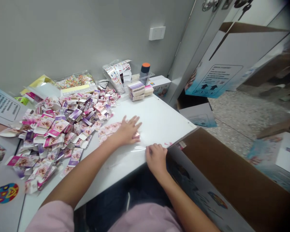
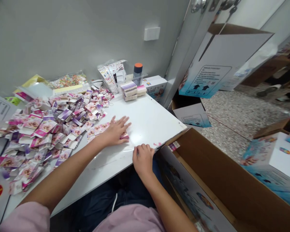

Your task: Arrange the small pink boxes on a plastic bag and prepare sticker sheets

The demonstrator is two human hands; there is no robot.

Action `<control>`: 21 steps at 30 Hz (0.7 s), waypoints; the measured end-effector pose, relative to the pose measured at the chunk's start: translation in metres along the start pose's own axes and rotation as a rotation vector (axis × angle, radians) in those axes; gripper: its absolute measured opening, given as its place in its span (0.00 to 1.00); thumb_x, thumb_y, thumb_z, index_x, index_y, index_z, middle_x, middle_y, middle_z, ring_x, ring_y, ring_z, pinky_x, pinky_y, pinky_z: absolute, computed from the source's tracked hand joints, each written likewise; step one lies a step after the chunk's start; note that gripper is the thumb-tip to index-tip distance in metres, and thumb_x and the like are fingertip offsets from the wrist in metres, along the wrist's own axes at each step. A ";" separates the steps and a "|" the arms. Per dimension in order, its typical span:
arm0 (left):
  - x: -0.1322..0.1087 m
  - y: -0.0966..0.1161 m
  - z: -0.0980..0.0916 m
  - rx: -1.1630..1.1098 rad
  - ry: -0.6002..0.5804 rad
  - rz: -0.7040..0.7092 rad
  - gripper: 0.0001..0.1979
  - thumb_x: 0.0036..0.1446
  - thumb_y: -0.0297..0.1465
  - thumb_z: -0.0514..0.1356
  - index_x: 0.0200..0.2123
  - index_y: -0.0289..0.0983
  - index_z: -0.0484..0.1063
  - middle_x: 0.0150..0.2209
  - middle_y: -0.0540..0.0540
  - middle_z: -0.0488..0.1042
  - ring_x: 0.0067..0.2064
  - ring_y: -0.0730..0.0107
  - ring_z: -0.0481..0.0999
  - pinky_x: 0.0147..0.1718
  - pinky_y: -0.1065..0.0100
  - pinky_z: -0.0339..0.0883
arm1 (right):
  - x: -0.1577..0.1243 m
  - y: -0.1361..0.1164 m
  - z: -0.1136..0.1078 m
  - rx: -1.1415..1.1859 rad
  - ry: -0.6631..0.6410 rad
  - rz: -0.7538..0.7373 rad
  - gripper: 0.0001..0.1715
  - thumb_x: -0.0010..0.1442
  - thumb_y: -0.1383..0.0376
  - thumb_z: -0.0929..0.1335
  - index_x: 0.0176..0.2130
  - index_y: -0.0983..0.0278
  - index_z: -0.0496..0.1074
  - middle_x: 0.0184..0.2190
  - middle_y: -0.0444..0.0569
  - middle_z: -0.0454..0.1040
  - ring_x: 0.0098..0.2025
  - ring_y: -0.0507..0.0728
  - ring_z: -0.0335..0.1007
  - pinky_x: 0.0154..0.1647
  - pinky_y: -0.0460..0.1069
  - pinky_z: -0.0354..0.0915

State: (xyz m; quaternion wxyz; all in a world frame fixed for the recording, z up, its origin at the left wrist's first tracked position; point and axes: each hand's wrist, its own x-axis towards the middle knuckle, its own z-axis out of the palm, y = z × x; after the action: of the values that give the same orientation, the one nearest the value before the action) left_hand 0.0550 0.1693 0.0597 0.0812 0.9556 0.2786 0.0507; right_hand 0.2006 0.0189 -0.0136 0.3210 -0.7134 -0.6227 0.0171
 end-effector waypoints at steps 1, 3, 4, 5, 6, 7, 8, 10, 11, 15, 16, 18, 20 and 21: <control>-0.003 0.001 0.000 0.015 0.020 -0.108 0.40 0.56 0.47 0.61 0.66 0.35 0.55 0.70 0.28 0.48 0.71 0.40 0.44 0.64 0.35 0.29 | 0.000 0.001 0.000 -0.011 0.007 -0.002 0.17 0.66 0.67 0.62 0.26 0.63 0.67 0.27 0.49 0.68 0.35 0.60 0.60 0.39 0.54 0.49; -0.009 0.002 0.004 0.025 0.032 -0.261 0.44 0.56 0.53 0.58 0.67 0.32 0.52 0.69 0.24 0.47 0.70 0.35 0.44 0.62 0.33 0.35 | -0.001 0.002 0.000 -0.023 0.020 -0.011 0.16 0.66 0.67 0.61 0.27 0.63 0.67 0.27 0.49 0.68 0.35 0.60 0.60 0.39 0.54 0.49; -0.011 0.002 0.007 0.022 0.031 -0.284 0.44 0.57 0.54 0.56 0.67 0.32 0.52 0.69 0.23 0.48 0.69 0.33 0.46 0.62 0.32 0.38 | -0.002 0.002 0.000 -0.026 0.027 -0.015 0.16 0.66 0.67 0.61 0.27 0.63 0.68 0.27 0.49 0.68 0.35 0.59 0.60 0.39 0.53 0.49; -0.013 0.003 0.010 0.020 0.036 -0.283 0.43 0.58 0.54 0.55 0.67 0.32 0.52 0.68 0.23 0.48 0.69 0.33 0.47 0.61 0.32 0.39 | -0.003 0.002 0.000 -0.028 0.033 -0.019 0.16 0.66 0.67 0.61 0.27 0.63 0.68 0.27 0.49 0.68 0.35 0.59 0.60 0.39 0.53 0.49; -0.014 0.003 0.013 0.019 0.047 -0.279 0.42 0.59 0.53 0.54 0.67 0.32 0.52 0.69 0.23 0.48 0.69 0.34 0.47 0.61 0.32 0.39 | -0.003 0.001 -0.001 -0.032 0.040 -0.020 0.16 0.66 0.67 0.61 0.27 0.63 0.67 0.26 0.48 0.68 0.35 0.59 0.60 0.39 0.53 0.50; -0.014 0.004 0.016 0.017 0.062 -0.272 0.41 0.60 0.52 0.54 0.67 0.32 0.52 0.69 0.24 0.48 0.70 0.35 0.46 0.62 0.32 0.38 | -0.003 0.000 -0.001 -0.036 0.046 -0.021 0.17 0.67 0.67 0.61 0.26 0.63 0.67 0.26 0.48 0.67 0.35 0.59 0.60 0.39 0.54 0.50; -0.014 0.004 0.017 0.014 0.077 -0.261 0.39 0.61 0.51 0.54 0.67 0.32 0.53 0.69 0.25 0.48 0.70 0.36 0.45 0.62 0.33 0.37 | -0.004 -0.003 -0.001 -0.044 0.051 -0.019 0.16 0.66 0.67 0.61 0.27 0.63 0.67 0.26 0.49 0.67 0.35 0.59 0.60 0.40 0.54 0.50; -0.013 0.004 0.016 -0.003 0.099 -0.223 0.35 0.63 0.47 0.54 0.65 0.32 0.56 0.68 0.27 0.51 0.70 0.40 0.47 0.64 0.36 0.38 | -0.006 -0.011 -0.002 -0.075 0.102 0.005 0.12 0.65 0.68 0.62 0.31 0.64 0.70 0.31 0.52 0.70 0.39 0.62 0.61 0.44 0.57 0.51; -0.014 0.004 0.014 -0.018 0.105 -0.199 0.33 0.63 0.46 0.55 0.65 0.32 0.58 0.68 0.29 0.54 0.70 0.43 0.49 0.65 0.39 0.39 | -0.007 -0.017 -0.003 -0.084 0.139 0.007 0.10 0.65 0.69 0.62 0.34 0.65 0.71 0.35 0.55 0.71 0.41 0.64 0.61 0.46 0.60 0.51; -0.033 0.009 -0.006 -0.102 0.156 -0.138 0.30 0.61 0.44 0.58 0.62 0.37 0.62 0.66 0.35 0.59 0.69 0.53 0.55 0.65 0.50 0.51 | -0.015 -0.048 -0.006 0.096 -0.001 -0.373 0.11 0.63 0.71 0.62 0.44 0.66 0.71 0.45 0.59 0.70 0.46 0.64 0.61 0.50 0.60 0.55; -0.042 0.014 -0.011 -0.132 0.206 -0.142 0.28 0.62 0.43 0.58 0.62 0.38 0.63 0.66 0.36 0.59 0.68 0.55 0.56 0.64 0.52 0.55 | -0.016 -0.054 -0.007 0.162 -0.107 -0.507 0.10 0.63 0.71 0.63 0.43 0.65 0.71 0.44 0.57 0.71 0.45 0.62 0.61 0.50 0.58 0.58; -0.065 0.029 -0.017 -0.279 0.530 -0.241 0.18 0.62 0.35 0.56 0.55 0.37 0.69 0.64 0.35 0.62 0.65 0.54 0.61 0.62 0.51 0.59 | -0.015 -0.063 -0.006 0.241 -0.282 -0.639 0.09 0.63 0.70 0.64 0.43 0.63 0.71 0.44 0.53 0.72 0.45 0.61 0.62 0.49 0.55 0.61; -0.089 0.047 -0.017 -0.448 0.723 -0.300 0.12 0.63 0.33 0.55 0.46 0.38 0.73 0.51 0.38 0.74 0.54 0.57 0.73 0.56 0.53 0.67 | -0.009 -0.065 -0.003 0.270 -0.375 -0.638 0.11 0.63 0.69 0.64 0.47 0.64 0.71 0.45 0.54 0.73 0.47 0.62 0.63 0.50 0.56 0.62; -0.100 0.055 -0.015 -0.578 0.591 -0.250 0.11 0.64 0.33 0.54 0.45 0.39 0.74 0.46 0.41 0.77 0.50 0.60 0.76 0.52 0.57 0.70 | -0.005 -0.064 0.000 0.281 -0.396 -0.616 0.13 0.63 0.69 0.65 0.48 0.64 0.71 0.45 0.54 0.73 0.48 0.62 0.64 0.49 0.57 0.62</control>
State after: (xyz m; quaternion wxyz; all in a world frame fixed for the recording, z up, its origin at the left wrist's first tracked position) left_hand -0.0019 0.0713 0.0789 0.2679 0.7969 0.3779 0.3879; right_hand 0.1434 0.0151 0.0152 0.2796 -0.4248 -0.8492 0.1423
